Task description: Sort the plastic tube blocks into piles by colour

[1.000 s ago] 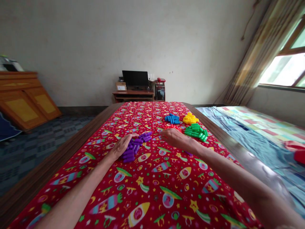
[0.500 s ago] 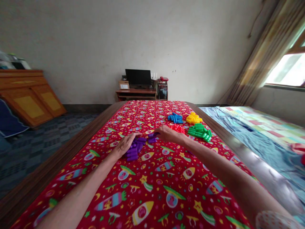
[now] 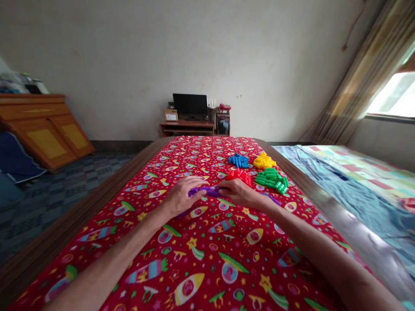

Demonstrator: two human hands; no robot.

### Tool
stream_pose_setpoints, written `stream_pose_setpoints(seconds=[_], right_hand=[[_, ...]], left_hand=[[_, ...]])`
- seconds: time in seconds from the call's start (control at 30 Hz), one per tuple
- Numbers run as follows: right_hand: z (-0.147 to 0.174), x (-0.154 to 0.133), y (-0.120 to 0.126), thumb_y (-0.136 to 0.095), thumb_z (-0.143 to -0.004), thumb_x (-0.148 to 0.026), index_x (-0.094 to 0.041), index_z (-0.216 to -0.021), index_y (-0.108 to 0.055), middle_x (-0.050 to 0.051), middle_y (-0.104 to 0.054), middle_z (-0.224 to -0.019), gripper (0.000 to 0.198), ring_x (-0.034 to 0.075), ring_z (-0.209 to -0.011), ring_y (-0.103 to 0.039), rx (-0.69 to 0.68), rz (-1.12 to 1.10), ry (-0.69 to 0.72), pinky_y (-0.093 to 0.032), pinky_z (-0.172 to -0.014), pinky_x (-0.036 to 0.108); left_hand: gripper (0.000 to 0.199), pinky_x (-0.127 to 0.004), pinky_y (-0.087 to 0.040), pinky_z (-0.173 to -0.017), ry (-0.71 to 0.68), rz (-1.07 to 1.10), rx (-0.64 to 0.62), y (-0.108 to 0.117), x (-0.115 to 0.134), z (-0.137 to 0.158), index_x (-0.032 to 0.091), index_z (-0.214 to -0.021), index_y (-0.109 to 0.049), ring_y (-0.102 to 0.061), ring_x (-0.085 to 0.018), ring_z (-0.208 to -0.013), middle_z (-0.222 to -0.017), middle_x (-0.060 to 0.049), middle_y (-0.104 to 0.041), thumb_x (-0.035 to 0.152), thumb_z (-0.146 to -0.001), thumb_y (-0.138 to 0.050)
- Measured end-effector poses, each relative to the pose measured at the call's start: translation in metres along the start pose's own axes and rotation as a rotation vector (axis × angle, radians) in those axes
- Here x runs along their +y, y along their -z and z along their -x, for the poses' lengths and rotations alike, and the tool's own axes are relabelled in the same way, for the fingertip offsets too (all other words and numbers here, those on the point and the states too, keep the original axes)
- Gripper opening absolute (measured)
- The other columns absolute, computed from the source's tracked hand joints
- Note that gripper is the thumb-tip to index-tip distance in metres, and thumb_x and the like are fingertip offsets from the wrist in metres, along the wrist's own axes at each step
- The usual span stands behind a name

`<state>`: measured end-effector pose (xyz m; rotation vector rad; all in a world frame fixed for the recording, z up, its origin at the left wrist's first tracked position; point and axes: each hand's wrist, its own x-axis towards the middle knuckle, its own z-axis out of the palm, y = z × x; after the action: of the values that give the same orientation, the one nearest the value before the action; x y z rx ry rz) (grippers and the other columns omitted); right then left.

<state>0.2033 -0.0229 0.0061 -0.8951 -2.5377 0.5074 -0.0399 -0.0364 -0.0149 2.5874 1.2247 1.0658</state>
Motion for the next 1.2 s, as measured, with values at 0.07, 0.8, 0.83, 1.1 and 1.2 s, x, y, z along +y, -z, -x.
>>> stream_pose_setpoints(seconds=[0.07,0.8,0.83,1.1,1.2], right_hand=[[-0.001,-0.006,-0.007,-0.047,-0.092,-0.019,-0.014,-0.085,-0.062,-0.002,-0.052,-0.065,0.018,0.008,-0.056,-0.04,-0.019,0.002,0.032,-0.028,-0.055,0.021],[0.049,0.032,0.074,-0.072,-0.068,-0.015,-0.023,-0.07,-0.073,0.001,-0.069,-0.065,0.008,0.013,-0.056,-0.055,-0.218,0.064,-0.197,-0.037,-0.053,0.027],[0.049,0.029,0.077,-0.07,-0.071,-0.016,-0.022,-0.072,-0.073,0.001,-0.069,-0.066,0.007,0.012,-0.055,-0.054,-0.232,0.063,-0.187,-0.037,-0.054,0.026],[0.041,0.002,0.091,-0.05,-0.089,-0.027,-0.012,-0.08,-0.07,0.0,-0.059,-0.063,0.026,0.007,-0.056,-0.044,0.15,0.141,-0.054,-0.031,-0.056,0.023],[0.04,-0.003,0.093,-0.05,-0.089,-0.031,-0.01,-0.079,-0.069,0.001,-0.059,-0.061,0.03,0.007,-0.056,-0.044,0.291,0.138,-0.092,-0.031,-0.057,0.024]], left_hand=[[0.036,-0.045,-0.043,-0.101,-0.07,-0.102,-0.046,-0.008,0.016,0.0,0.02,-0.092,-0.071,-0.064,-0.024,-0.093,-0.093,-0.008,-0.073,0.049,-0.092,-0.049],[0.039,-0.032,-0.051,-0.078,-0.105,-0.148,-0.107,-0.028,0.037,0.02,0.022,-0.096,-0.072,-0.068,-0.02,-0.085,-0.091,-0.005,-0.074,0.05,-0.095,-0.045],[0.039,-0.031,-0.052,-0.078,-0.087,-0.128,-0.105,-0.029,0.037,0.021,0.022,-0.097,-0.072,-0.068,-0.02,-0.086,-0.092,-0.005,-0.074,0.05,-0.095,-0.045],[0.022,-0.03,-0.054,-0.081,-0.052,0.163,-0.107,-0.043,0.064,0.0,0.023,-0.096,-0.07,-0.068,-0.018,-0.089,-0.094,-0.004,-0.071,0.04,-0.092,-0.057],[0.013,-0.032,-0.054,-0.085,-0.097,0.256,-0.071,-0.066,0.083,-0.028,0.022,-0.097,-0.069,-0.067,-0.019,-0.093,-0.098,-0.004,-0.072,0.03,-0.088,-0.062]])
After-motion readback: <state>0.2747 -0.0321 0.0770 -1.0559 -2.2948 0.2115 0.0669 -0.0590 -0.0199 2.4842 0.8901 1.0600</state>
